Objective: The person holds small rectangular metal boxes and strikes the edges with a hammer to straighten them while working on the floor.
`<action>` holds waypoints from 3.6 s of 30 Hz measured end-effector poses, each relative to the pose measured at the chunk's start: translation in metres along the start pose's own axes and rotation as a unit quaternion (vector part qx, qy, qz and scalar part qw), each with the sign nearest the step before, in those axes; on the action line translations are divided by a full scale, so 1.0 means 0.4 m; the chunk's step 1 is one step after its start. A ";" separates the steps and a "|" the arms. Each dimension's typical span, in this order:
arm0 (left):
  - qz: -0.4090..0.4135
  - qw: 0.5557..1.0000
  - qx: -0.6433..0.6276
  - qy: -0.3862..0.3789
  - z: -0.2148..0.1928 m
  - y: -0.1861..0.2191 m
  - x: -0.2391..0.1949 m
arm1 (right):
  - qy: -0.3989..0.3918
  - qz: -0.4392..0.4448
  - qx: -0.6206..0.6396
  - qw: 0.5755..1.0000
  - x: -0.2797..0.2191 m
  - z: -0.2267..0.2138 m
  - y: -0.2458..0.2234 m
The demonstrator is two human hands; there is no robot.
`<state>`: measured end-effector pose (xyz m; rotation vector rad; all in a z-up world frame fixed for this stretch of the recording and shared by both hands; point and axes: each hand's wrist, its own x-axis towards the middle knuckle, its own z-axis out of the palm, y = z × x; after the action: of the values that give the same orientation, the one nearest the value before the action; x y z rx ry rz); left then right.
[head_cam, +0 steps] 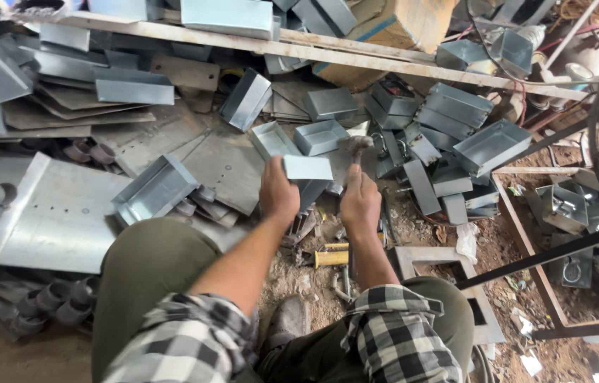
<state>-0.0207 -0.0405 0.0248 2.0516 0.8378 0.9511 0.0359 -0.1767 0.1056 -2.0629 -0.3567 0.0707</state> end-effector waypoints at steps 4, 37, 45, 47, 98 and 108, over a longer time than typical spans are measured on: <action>-0.169 0.985 0.008 -0.032 0.023 -0.047 -0.047 | -0.103 -0.051 -0.083 0.990 -0.047 0.035 -0.021; -0.098 0.993 0.015 -0.063 0.075 -0.106 -0.051 | -0.148 -0.111 -0.266 0.946 -0.056 0.058 0.023; -0.048 0.998 -0.020 -0.044 0.095 -0.150 -0.029 | -0.125 -0.082 -0.209 0.966 -0.044 0.067 0.050; -0.048 0.998 0.000 -0.044 0.093 -0.156 -0.023 | -0.155 -0.004 -0.197 0.968 -0.039 0.061 0.069; -0.202 0.878 -0.392 -0.185 0.013 -0.153 0.130 | -0.081 -0.122 0.009 0.989 -0.048 0.028 0.044; -0.222 0.862 -0.417 -0.182 0.025 -0.159 0.131 | -0.104 -0.101 -0.087 0.986 -0.034 0.051 0.107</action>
<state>-0.0014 0.0312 -0.0125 1.1483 0.5141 0.4943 0.0282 -0.1829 0.0574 -2.1855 -0.7225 0.1363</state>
